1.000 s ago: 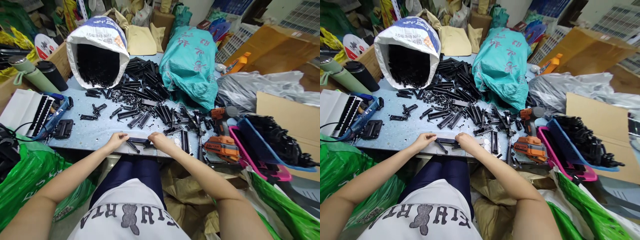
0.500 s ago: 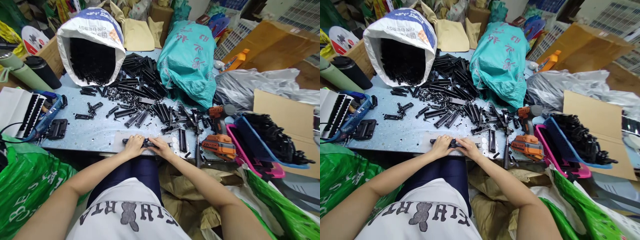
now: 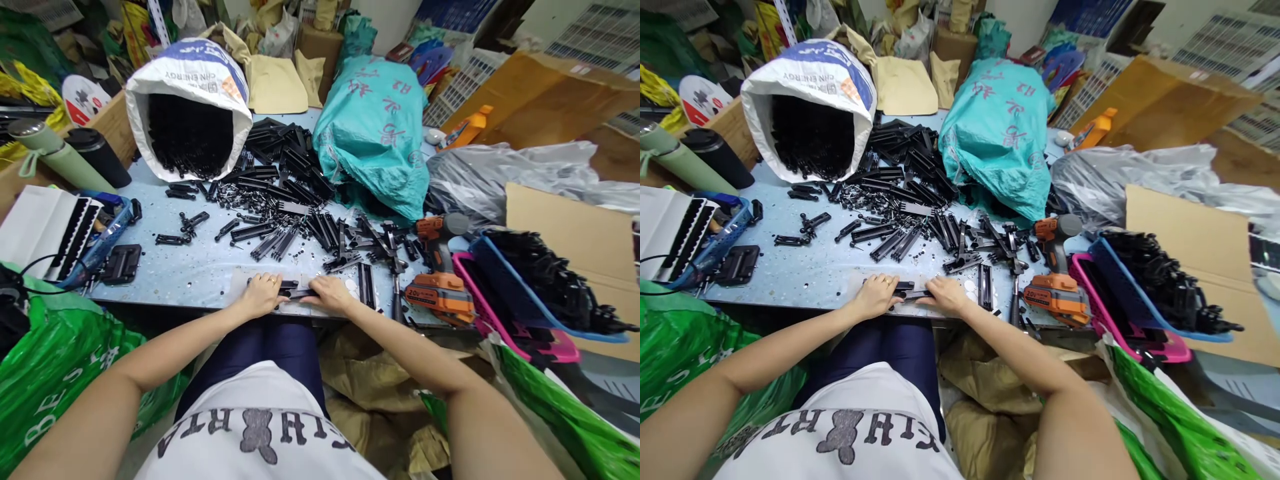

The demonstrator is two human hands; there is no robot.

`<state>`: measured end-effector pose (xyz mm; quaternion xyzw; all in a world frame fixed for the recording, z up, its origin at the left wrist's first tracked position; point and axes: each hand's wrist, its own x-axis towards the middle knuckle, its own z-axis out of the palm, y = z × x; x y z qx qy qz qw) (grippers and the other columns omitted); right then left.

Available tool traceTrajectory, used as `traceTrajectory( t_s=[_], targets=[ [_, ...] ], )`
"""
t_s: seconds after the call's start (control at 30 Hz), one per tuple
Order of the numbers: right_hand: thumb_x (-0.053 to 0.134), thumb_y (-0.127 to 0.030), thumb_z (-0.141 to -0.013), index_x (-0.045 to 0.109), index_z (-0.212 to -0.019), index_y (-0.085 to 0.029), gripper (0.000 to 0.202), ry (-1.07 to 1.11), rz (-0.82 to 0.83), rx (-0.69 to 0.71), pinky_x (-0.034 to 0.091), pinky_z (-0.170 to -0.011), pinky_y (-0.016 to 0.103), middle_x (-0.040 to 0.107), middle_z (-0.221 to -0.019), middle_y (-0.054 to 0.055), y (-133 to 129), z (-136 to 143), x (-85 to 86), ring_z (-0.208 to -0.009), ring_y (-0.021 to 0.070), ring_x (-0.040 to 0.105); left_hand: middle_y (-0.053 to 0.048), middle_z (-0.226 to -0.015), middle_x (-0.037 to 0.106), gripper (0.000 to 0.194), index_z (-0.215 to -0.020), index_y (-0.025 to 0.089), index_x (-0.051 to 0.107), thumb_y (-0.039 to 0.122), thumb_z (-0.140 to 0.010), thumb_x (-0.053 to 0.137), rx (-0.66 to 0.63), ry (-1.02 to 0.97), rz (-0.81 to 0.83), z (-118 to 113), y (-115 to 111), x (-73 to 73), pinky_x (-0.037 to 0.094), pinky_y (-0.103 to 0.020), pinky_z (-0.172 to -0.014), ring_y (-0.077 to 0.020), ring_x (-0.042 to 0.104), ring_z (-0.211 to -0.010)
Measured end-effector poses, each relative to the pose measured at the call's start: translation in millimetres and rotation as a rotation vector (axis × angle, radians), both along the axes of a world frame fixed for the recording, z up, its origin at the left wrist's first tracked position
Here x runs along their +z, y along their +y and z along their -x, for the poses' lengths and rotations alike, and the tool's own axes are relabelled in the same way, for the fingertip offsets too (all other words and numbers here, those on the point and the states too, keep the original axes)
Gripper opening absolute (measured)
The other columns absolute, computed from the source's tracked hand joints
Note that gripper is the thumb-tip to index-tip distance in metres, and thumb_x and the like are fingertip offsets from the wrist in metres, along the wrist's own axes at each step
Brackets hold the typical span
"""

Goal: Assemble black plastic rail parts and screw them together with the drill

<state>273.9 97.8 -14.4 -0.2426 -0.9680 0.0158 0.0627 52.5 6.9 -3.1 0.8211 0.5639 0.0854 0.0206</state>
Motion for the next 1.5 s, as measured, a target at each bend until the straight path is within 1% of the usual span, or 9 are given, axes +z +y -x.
traceTrajectory(
  t_s=[0.13, 0.3, 0.47, 0.6, 0.73, 0.83, 1.1, 1.33, 1.5],
  targets=[
    [0.03, -0.069, -0.084, 0.054, -0.06, -0.014, 0.065, 0.246, 0.189, 0.189, 0.03, -0.051, 0.024, 0.048, -0.051, 0.003, -23.1, 3.3, 33.0, -0.051, 0.0124, 0.047, -0.008, -0.06, 0.056, 0.054, -0.066, 0.014, 0.054, 0.05, -0.092, 0.024, -0.083, -0.28, -0.118, 13.6, -21.5, 26.7, 0.036, -0.029, -0.055, -0.0181, 0.053, -0.06],
    [0.024, -0.057, -0.092, 0.047, -0.065, -0.019, 0.052, 0.763, 0.76, 0.572, 0.035, -0.05, 0.024, 0.046, -0.051, 0.001, -86.2, 35.0, 72.3, -0.048, 0.0107, 0.045, -0.002, -0.051, 0.046, 0.058, -0.062, 0.016, 0.046, 0.045, -0.095, 0.008, -0.321, -0.991, -0.124, -12.0, -73.7, 86.3, 0.033, -0.024, -0.049, -0.0102, 0.044, -0.048],
    [0.023, -0.055, -0.089, 0.045, -0.101, -0.024, 0.04, 1.39, 0.788, 0.171, 0.045, -0.076, 0.038, 0.054, -0.095, 0.009, -113.0, 94.8, 51.4, -0.087, 0.0204, 0.054, -0.008, -0.074, 0.058, 0.056, -0.089, 0.015, 0.06, 0.049, -0.094, 0.015, -0.103, -1.097, -0.489, -35.5, -77.1, 76.8, 0.044, -0.028, -0.063, -0.0158, 0.056, -0.071],
    [0.014, -0.044, -0.094, 0.051, -0.099, -0.021, 0.043, 0.959, 0.576, 0.088, 0.039, -0.091, 0.042, 0.053, -0.106, 0.011, -43.0, 106.4, 23.4, -0.103, 0.0216, 0.05, -0.012, -0.093, 0.061, 0.07, -0.125, 0.015, 0.05, 0.061, -0.088, 0.013, -0.085, -0.591, -0.625, -15.9, -45.7, 27.0, 0.046, -0.033, -0.073, -0.0221, 0.057, -0.09],
    [0.047, -0.032, -0.088, 0.059, -0.094, -0.017, 0.02, 0.283, 0.123, 0.087, 0.03, -0.098, 0.048, 0.046, -0.13, 0.014, 53.7, 86.6, 16.7, -0.12, 0.0282, 0.038, -0.011, -0.096, 0.06, 0.05, -0.121, 0.019, 0.054, 0.053, -0.085, 0.043, -0.042, -0.092, -0.356, 9.2, -22.0, -10.0, 0.041, -0.037, -0.084, -0.0235, 0.054, -0.096],
    [0.053, -0.023, -0.086, 0.058, -0.086, -0.017, 0.008, 0.132, 0.042, 0.185, 0.032, -0.097, 0.046, 0.046, -0.132, 0.011, 88.2, 84.3, 30.0, -0.119, 0.0267, 0.041, -0.01, -0.103, 0.058, 0.041, -0.121, 0.023, 0.052, 0.037, -0.083, 0.056, -0.022, 0.057, -0.167, 15.5, -1.4, -18.7, 0.037, -0.04, -0.085, -0.0235, 0.051, -0.098],
    [0.068, -0.03, -0.075, 0.03, -0.123, -0.026, 0.061, 1.078, 0.412, 0.055, 0.048, -0.084, 0.036, 0.058, -0.104, 0.006, 40.4, 98.6, 78.9, -0.097, 0.0181, 0.058, -0.012, -0.113, 0.054, 0.031, -0.118, 0.017, 0.051, 0.027, -0.089, 0.044, 0.34, -0.024, -0.092, 48.8, 92.9, 6.5, 0.034, -0.037, -0.085, -0.0252, 0.044, -0.108],
    [0.057, -0.039, -0.082, 0.059, -0.102, -0.02, 0.029, 0.522, 0.455, -0.05, 0.047, -0.085, 0.04, 0.06, -0.1, 0.01, -6.0, 34.6, 4.7, -0.098, 0.0219, 0.057, -0.017, -0.106, 0.054, 0.032, -0.117, 0.004, 0.045, 0.013, -0.088, 0.035, 0.887, -0.176, -0.057, 177.4, 96.6, 26.9, 0.034, -0.041, -0.089, -0.0259, 0.042, -0.105],
    [0.05, -0.04, -0.087, 0.054, -0.123, -0.024, 0.04, 0.204, 0.291, -0.012, 0.037, -0.098, 0.048, 0.057, -0.115, 0.011, -17.2, 75.1, -3.3, -0.111, 0.0254, 0.05, -0.017, -0.106, 0.053, 0.035, -0.119, 0.006, 0.048, 0.017, -0.089, 0.035, 0.816, -0.237, -0.089, 170.3, 81.4, 30.3, 0.04, -0.039, -0.086, -0.0243, 0.05, -0.097]
  ],
)
